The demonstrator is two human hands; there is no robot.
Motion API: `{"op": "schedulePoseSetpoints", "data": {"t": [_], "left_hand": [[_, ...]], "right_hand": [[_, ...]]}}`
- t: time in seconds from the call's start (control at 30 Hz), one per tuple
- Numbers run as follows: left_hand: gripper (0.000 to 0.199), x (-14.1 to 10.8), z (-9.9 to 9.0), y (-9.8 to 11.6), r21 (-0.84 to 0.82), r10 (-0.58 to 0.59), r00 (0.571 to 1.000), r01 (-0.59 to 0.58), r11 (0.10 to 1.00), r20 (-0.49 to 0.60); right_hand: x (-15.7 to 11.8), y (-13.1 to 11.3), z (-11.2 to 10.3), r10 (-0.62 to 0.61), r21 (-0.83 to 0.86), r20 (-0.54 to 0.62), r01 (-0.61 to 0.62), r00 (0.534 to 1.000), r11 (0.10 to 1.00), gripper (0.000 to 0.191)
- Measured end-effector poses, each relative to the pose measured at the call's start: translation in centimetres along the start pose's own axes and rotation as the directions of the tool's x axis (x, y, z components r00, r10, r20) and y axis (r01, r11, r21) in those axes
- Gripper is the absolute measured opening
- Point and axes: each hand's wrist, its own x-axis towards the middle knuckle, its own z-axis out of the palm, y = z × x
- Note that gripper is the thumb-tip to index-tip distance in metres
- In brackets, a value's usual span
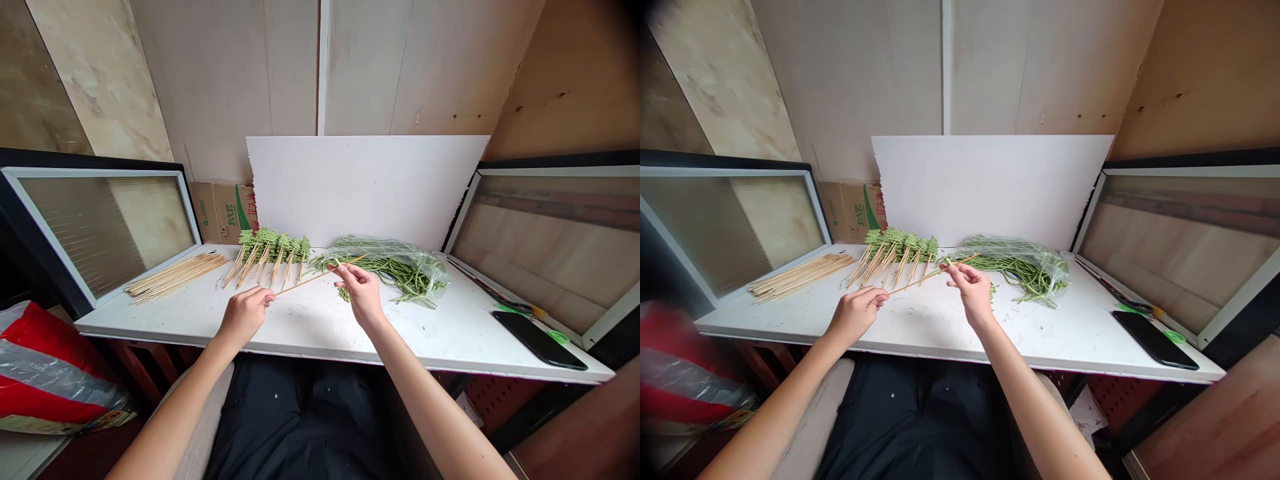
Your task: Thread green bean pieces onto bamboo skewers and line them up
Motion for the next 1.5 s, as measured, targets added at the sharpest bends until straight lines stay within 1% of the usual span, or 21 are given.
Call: {"op": "schedulePoseSetpoints", "data": {"t": [0.07,0.17,0.23,0.33,0.4,0.5,0.57,0.6,0.67,0.77,0.83,0.9,0.93,1.0,1.07,1.2,1.37,1.5], "left_hand": [[0.037,-0.2,0.2,-0.7,-0.011,-0.026,0.999,0.026,1.000,0.020],[0.037,-0.2,0.4,-1.3,-0.083,-0.058,0.995,0.065,0.994,0.082],[0.035,-0.2,0.5,-1.2,-0.150,-0.078,0.989,0.097,0.984,0.126],[0.026,0.0,0.6,-0.5,-0.256,-0.114,0.974,0.163,0.953,0.198],[0.024,0.0,0.6,-0.1,-0.323,-0.151,0.952,0.236,0.916,0.265],[0.033,0.2,0.4,0.0,-0.369,-0.202,0.900,0.351,0.860,0.385],[0.034,0.4,0.2,-0.1,-0.380,-0.227,0.879,0.396,0.836,0.418],[0.032,0.5,0.0,-0.2,-0.385,-0.243,0.880,0.408,0.828,0.409],[0.026,0.7,-0.3,-0.3,-0.380,-0.279,0.895,0.407,0.831,0.348],[0.022,0.7,-0.5,-0.3,-0.327,-0.288,0.928,0.356,0.875,0.238],[0.023,0.6,-0.4,-0.2,-0.297,-0.253,0.948,0.302,0.906,0.194],[0.024,0.3,-0.1,-0.2,-0.277,-0.221,0.960,0.263,0.924,0.175],[0.025,0.2,0.0,-0.2,-0.269,-0.211,0.961,0.253,0.929,0.177],[0.025,0.1,0.2,-0.2,-0.258,-0.201,0.956,0.254,0.932,0.214],[0.024,0.0,0.4,-0.3,-0.265,-0.203,0.936,0.281,0.922,0.287],[0.025,-0.1,0.5,-0.1,-0.318,-0.257,0.867,0.410,0.855,0.428],[0.032,-0.3,0.8,0.7,-0.358,-0.280,0.782,0.530,0.769,0.557],[0.036,-0.6,1.5,0.5,-0.382,-0.271,0.727,0.595,0.708,0.630]], "right_hand": [[-0.4,0.0,0.5,0.007,0.010,0.007,-0.007,1.000,1.000,0.036],[-0.7,0.1,0.9,0.002,0.015,0.022,-0.003,1.000,1.000,0.036],[-0.8,0.0,1.0,-0.008,0.008,0.038,0.008,0.999,1.000,0.036],[-0.9,0.0,1.1,-0.027,0.013,0.058,0.027,0.998,1.000,0.034],[-1.0,-0.1,1.1,-0.039,0.025,0.085,0.037,0.996,0.999,0.033],[-1.0,-0.2,1.1,-0.020,0.020,0.120,0.017,0.993,1.000,0.035],[-0.9,-0.1,1.0,0.002,0.006,0.101,-0.003,0.995,1.000,0.036],[-0.8,0.0,0.9,0.010,0.002,0.077,-0.011,0.997,1.000,0.036],[-0.6,0.2,0.7,0.027,0.004,0.013,-0.027,1.000,1.000,0.037],[-0.3,0.7,0.5,0.064,0.029,-0.041,-0.063,0.997,0.998,0.039],[-0.3,0.9,0.5,0.070,0.041,-0.023,-0.069,0.997,0.997,0.039],[-0.4,1.0,0.6,0.051,0.056,0.009,-0.051,0.999,0.997,0.037],[-0.4,1.0,0.7,0.036,0.068,0.022,-0.038,0.999,0.997,0.035],[-0.7,1.0,1.0,0.005,0.092,0.049,-0.010,0.999,0.996,0.031],[-0.9,0.9,1.3,-0.014,0.100,0.079,0.006,0.997,0.995,0.028],[-1.2,0.8,1.7,-0.003,0.085,0.116,-0.007,0.993,0.996,0.032],[-0.8,1.0,1.2,-0.001,0.086,0.149,-0.012,0.989,0.996,0.035],[-0.5,1.4,0.8,-0.004,0.087,0.209,-0.014,0.978,0.996,0.033]]}}
